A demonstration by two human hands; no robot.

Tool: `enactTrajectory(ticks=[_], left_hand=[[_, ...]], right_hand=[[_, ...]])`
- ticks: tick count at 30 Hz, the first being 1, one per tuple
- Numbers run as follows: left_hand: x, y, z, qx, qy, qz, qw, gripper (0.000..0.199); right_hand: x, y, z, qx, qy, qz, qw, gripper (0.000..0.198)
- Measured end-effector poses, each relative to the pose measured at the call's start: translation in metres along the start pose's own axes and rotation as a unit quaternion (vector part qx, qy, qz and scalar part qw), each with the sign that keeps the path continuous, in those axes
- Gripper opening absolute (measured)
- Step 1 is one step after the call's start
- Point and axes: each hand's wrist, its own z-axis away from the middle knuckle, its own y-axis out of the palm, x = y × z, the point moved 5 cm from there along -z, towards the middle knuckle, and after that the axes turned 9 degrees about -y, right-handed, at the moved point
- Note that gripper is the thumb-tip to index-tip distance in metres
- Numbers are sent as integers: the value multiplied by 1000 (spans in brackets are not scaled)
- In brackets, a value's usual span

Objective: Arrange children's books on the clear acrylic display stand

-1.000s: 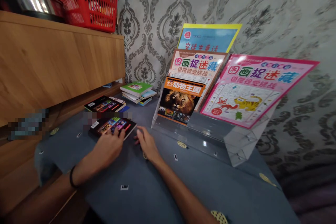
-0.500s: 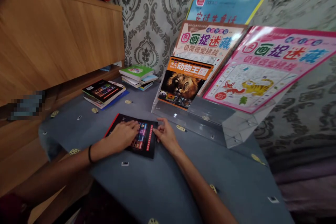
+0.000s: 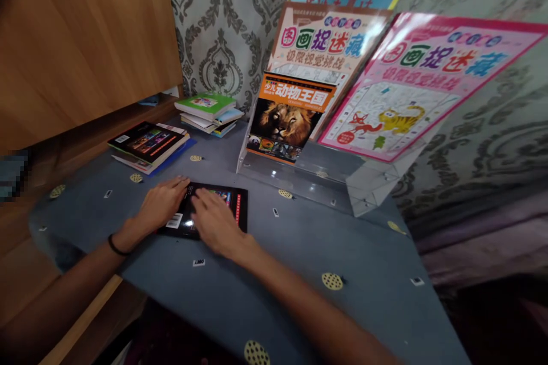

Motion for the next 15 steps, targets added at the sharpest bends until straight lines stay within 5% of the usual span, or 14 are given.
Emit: enactTrajectory(ticks=[6, 15], left_hand=[[2, -2, 0, 12, 14, 15, 1000, 46], [3, 2, 0, -4, 12, 25, 1000, 45]], right_hand=[[6, 17, -26, 39, 11, -7, 999, 64], [-51, -10, 43, -13, 126, 26, 992, 66]])
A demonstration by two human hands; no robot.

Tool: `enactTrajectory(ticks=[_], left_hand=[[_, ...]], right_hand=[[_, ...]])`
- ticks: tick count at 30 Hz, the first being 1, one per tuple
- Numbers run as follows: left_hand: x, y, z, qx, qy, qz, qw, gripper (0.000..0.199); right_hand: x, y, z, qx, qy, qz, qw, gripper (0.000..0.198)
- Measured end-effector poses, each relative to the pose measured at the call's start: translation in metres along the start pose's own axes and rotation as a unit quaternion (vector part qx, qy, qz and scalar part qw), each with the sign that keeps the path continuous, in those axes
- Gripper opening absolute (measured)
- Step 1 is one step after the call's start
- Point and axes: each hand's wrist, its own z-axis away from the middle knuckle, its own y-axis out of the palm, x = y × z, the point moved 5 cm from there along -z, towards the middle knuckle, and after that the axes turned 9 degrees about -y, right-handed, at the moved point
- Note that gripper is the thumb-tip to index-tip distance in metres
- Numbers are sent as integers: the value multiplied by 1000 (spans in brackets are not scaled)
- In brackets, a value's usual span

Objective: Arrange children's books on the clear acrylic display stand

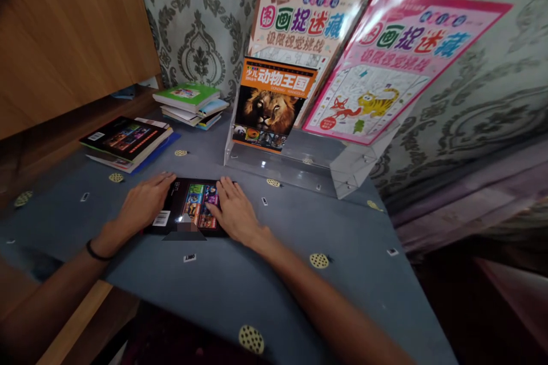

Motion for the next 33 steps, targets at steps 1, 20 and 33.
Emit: enactTrajectory(ticks=[1, 20, 33], left_hand=[[0, 1, 0, 0, -1, 1, 1000, 45], [50, 5, 14, 65, 95, 178, 977, 49], [55, 1, 11, 84, 74, 227, 967, 48]], right_hand=[[-3, -1, 5, -8, -1, -4, 1000, 65], [8, -1, 7, -19, -38, -8, 999, 50], [112, 25, -30, 115, -340, -118, 926, 43]])
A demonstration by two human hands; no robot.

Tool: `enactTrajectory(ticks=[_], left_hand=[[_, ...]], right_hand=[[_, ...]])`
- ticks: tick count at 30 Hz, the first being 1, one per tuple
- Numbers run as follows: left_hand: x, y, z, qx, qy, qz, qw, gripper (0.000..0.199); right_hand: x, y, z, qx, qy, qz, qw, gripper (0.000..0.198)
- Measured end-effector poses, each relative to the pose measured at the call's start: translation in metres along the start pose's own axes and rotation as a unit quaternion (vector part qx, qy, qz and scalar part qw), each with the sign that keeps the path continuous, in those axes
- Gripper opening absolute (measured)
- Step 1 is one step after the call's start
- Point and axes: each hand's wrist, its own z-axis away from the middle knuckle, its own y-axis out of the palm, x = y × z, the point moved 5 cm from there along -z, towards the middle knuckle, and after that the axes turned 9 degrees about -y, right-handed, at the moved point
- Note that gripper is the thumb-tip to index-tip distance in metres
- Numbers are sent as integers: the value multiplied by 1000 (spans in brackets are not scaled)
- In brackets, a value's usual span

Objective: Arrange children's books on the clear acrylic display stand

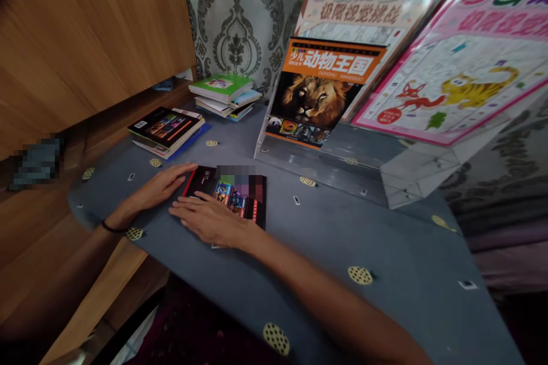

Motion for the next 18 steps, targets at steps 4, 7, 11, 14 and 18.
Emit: enactTrajectory(ticks=[4, 7, 11, 14, 18], left_hand=[[2, -1, 0, -8, -5, 47, 999, 51], [2, 0, -1, -2, -16, 49, 999, 53], [2, 0, -1, 2, -24, 33, 999, 50], [2, -1, -1, -2, -23, 16, 1000, 49], [2, -2, -1, 0, -27, 9, 1000, 51]], right_hand=[[-26, -8, 0, -19, 38, 14, 999, 44], [-51, -15, 4, -40, 93, 37, 994, 44], [-77, -24, 22, -67, 171, 69, 981, 46], [-82, -28, 46, -75, 218, 97, 968, 50], [-73, -30, 79, -75, 249, 120, 958, 58]])
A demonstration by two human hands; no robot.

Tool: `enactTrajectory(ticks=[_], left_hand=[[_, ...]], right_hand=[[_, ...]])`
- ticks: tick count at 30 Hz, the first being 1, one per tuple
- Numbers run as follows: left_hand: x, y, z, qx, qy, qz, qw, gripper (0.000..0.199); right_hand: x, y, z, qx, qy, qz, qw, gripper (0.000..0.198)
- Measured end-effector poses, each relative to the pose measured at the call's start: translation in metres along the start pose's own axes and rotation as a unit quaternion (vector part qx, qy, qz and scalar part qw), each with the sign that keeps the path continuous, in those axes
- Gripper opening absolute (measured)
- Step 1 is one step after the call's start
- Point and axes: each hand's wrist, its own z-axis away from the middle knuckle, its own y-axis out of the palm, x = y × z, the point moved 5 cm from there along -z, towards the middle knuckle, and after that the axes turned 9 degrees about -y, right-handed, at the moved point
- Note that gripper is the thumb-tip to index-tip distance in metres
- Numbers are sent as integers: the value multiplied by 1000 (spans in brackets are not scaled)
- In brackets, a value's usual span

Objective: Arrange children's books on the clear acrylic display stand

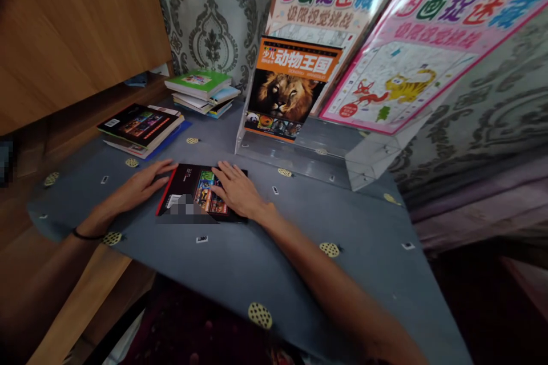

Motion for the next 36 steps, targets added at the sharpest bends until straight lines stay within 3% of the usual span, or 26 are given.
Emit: enactTrajectory(ticks=[5, 13, 16, 19, 22, 24, 32, 36], left_hand=[[-2, 0, 0, 0, 5, -2, 1000, 54], [-3, 0, 0, -27, 24, -25, 999, 54], [-22, 3, 5, -62, 46, -69, 995, 49], [-58, 18, 15, -59, 125, -88, 986, 41], [-90, 39, 27, -27, 202, -119, 972, 39], [-99, 49, 31, -16, 211, -150, 966, 41], [-94, 56, 28, -17, 207, -194, 959, 45], [-103, 58, 32, -27, 234, -255, 938, 45]], right_hand=[[12, -4, 32, 21, -19, 6, 1000, 64], [57, -10, 76, 97, -81, -21, 992, 70], [66, -15, 88, 105, -89, -56, 989, 66], [67, -21, 93, 99, -87, -94, 987, 64], [61, -23, 92, 89, -79, -126, 985, 67], [52, -23, 90, 83, -68, -137, 985, 69], [-12, -24, 57, 42, -24, -154, 987, 62], [-34, -23, 44, 15, 14, -144, 989, 62]])
